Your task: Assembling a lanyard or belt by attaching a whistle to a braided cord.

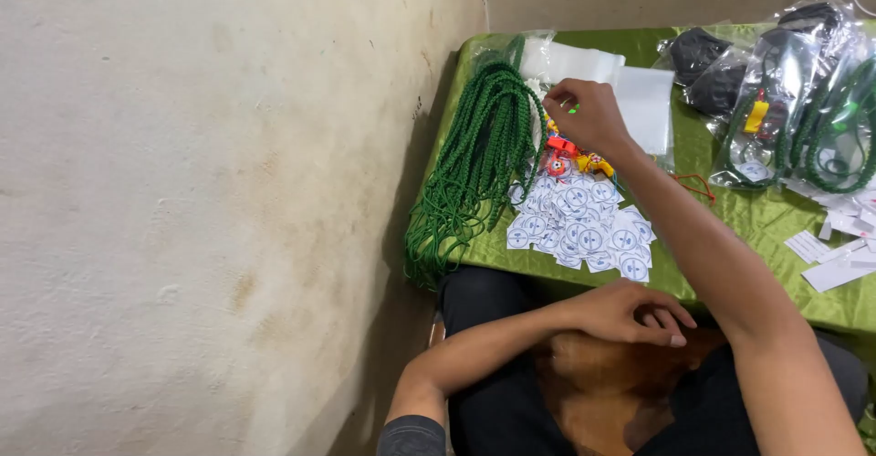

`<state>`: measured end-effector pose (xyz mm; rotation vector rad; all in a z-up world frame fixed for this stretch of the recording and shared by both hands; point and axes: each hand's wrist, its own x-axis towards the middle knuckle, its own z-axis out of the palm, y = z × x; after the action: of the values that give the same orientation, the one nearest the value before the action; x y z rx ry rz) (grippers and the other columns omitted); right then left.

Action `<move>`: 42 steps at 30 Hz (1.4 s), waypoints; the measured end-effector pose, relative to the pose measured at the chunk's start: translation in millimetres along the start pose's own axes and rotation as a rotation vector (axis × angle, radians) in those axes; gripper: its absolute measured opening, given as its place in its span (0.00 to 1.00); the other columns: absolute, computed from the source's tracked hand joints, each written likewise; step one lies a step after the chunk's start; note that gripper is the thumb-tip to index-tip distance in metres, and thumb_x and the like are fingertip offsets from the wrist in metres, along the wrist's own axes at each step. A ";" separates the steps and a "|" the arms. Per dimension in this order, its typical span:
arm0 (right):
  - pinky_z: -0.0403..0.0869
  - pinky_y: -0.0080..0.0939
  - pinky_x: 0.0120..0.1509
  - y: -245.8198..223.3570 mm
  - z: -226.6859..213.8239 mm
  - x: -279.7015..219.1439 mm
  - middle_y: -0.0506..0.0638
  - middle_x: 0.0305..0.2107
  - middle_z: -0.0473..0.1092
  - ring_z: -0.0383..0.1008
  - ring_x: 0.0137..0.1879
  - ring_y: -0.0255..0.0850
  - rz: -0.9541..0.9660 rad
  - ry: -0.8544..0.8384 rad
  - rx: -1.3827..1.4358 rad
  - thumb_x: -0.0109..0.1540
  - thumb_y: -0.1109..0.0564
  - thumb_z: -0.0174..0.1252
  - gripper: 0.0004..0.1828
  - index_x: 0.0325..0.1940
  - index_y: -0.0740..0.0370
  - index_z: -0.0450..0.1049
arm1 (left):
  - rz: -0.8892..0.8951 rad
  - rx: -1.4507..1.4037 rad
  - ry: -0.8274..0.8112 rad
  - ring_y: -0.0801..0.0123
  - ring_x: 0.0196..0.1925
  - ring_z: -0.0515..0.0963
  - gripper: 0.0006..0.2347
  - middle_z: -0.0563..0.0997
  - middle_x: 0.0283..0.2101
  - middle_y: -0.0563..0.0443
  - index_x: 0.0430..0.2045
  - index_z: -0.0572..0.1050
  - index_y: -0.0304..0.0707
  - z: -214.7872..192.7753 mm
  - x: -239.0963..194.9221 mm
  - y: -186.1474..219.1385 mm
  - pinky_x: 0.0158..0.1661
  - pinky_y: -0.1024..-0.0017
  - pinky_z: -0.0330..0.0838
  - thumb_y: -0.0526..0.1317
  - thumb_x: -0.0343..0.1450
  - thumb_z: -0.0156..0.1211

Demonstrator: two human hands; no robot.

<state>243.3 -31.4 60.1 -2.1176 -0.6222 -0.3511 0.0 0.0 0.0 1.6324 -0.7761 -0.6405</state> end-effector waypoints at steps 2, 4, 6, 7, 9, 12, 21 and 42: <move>0.76 0.46 0.47 -14.6 10.2 0.8 0.50 0.33 0.79 0.80 0.40 0.47 0.024 -0.009 0.005 0.62 0.50 0.66 0.11 0.44 0.56 0.81 | -0.003 0.006 -0.015 0.64 0.47 0.87 0.19 0.87 0.45 0.45 0.53 0.80 0.41 0.2 1.6 -4.1 0.53 0.64 0.82 0.49 0.71 0.68; 0.76 0.46 0.45 -21.2 19.8 1.4 0.48 0.32 0.79 0.80 0.38 0.46 0.049 -0.019 0.008 0.60 0.48 0.65 0.11 0.43 0.54 0.81 | -0.003 0.011 -0.030 0.62 0.47 0.87 0.19 0.87 0.45 0.44 0.53 0.80 0.40 0.3 1.6 -6.2 0.53 0.63 0.82 0.50 0.71 0.68; 0.76 0.43 0.42 -20.2 28.6 3.4 0.46 0.30 0.79 0.79 0.37 0.42 0.081 -0.022 0.000 0.60 0.45 0.67 0.14 0.43 0.54 0.81 | -0.020 0.032 -0.019 0.56 0.48 0.87 0.21 0.86 0.46 0.39 0.51 0.79 0.33 -0.5 1.2 -5.8 0.53 0.59 0.81 0.49 0.70 0.68; 0.76 0.43 0.42 -18.2 32.3 2.7 0.46 0.30 0.79 0.79 0.37 0.42 0.083 -0.020 -0.002 0.60 0.45 0.67 0.14 0.43 0.54 0.81 | -0.019 0.031 -0.022 0.56 0.48 0.87 0.21 0.86 0.46 0.39 0.51 0.79 0.33 -0.9 -0.2 -4.4 0.53 0.59 0.81 0.49 0.70 0.68; 0.75 0.44 0.41 -13.7 38.8 2.0 0.50 0.30 0.79 0.77 0.35 0.43 0.073 -0.038 0.049 0.58 0.47 0.68 0.16 0.44 0.58 0.81 | -0.020 0.023 -0.007 0.58 0.47 0.87 0.19 0.86 0.45 0.41 0.50 0.80 0.36 -2.5 -2.0 -1.6 0.52 0.59 0.82 0.49 0.69 0.68; 0.74 0.39 0.41 -7.7 35.6 4.7 0.50 0.29 0.79 0.77 0.34 0.41 0.081 -0.035 0.128 0.58 0.47 0.70 0.16 0.43 0.59 0.82 | -0.021 0.009 -0.021 0.56 0.47 0.86 0.20 0.86 0.46 0.39 0.50 0.79 0.32 -0.5 0.6 -4.6 0.51 0.59 0.82 0.48 0.70 0.68; 0.77 0.39 0.42 21.3 56.4 19.7 0.39 0.25 0.78 0.80 0.35 0.38 0.191 0.006 0.034 0.53 0.44 0.67 0.12 0.38 0.47 0.83 | -0.015 0.035 -0.025 0.59 0.45 0.87 0.19 0.87 0.44 0.41 0.47 0.81 0.34 3.5 7.2 -3.5 0.49 0.61 0.83 0.48 0.68 0.69; 0.82 0.33 0.42 -195.6 -194.1 -36.0 0.49 0.37 0.76 0.79 0.40 0.35 0.301 -0.089 1.051 0.68 0.58 0.61 0.05 0.40 0.61 0.75 | 0.154 -0.120 -0.083 0.69 0.45 0.88 0.15 0.87 0.47 0.45 0.54 0.78 0.41 -13.8 -6.6 18.2 0.52 0.75 0.82 0.44 0.75 0.64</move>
<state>101.5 -104.8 287.5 -1.1756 -0.3863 0.2203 3.6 11.4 20.5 1.4288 -0.8979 -0.6357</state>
